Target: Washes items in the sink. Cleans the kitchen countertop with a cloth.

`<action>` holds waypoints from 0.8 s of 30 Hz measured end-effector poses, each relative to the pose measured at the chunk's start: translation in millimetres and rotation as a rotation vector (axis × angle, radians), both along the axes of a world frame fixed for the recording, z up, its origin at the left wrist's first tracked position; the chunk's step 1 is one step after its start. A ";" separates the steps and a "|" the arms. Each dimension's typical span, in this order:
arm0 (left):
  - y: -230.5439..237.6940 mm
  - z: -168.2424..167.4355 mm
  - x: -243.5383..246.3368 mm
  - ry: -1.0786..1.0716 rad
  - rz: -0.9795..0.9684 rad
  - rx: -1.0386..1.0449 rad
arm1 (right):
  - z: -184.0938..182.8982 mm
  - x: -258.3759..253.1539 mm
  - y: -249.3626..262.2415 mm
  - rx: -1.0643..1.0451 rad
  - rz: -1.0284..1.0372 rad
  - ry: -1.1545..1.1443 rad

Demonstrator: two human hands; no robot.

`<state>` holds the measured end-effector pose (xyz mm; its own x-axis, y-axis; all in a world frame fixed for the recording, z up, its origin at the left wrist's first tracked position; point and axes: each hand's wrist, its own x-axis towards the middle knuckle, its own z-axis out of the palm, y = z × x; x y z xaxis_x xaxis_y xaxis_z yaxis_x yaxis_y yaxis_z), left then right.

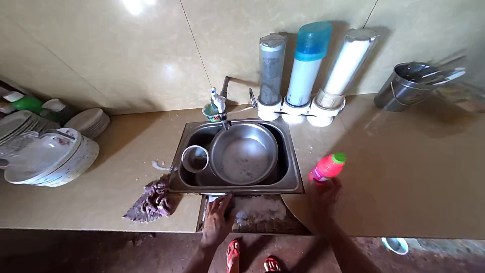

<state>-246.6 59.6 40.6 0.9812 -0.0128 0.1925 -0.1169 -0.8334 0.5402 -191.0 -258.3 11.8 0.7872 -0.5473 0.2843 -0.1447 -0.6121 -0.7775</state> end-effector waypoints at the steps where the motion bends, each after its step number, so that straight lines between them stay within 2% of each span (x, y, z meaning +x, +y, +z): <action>1: -9.7 -6.0 0.2 0.037 0.019 0.046 | -2.7 -5.3 -5.5 0.006 0.055 -0.005; 4: -23.0 -13.8 5.2 0.002 -0.006 0.068 | -9.4 -24.1 -31.4 -0.003 0.200 0.065; 7: -17.5 7.9 12.4 0.153 0.097 -0.026 | -5.9 -47.1 -67.5 -0.127 0.221 0.225; 10: -9.2 12.0 19.6 0.134 0.180 0.106 | -3.6 -57.7 -87.4 -0.196 0.198 0.344; 14: -27.1 -9.8 21.4 0.051 0.231 0.133 | -5.5 -56.8 -85.5 -0.208 0.144 0.352; 17: -50.2 -2.8 13.9 0.145 0.227 0.062 | 1.2 -49.8 -80.6 -0.233 0.135 0.421; 20: -34.4 -18.6 7.9 0.017 0.088 0.106 | 1.2 -52.2 -78.9 -0.262 0.148 0.453; 22: -14.9 -12.2 11.0 0.084 0.110 0.151 | 2.6 -51.4 -80.1 -0.273 0.147 0.444; 24: -14.6 -5.3 12.6 0.115 0.157 0.164 | 2.1 -51.0 -78.4 -0.272 0.145 0.424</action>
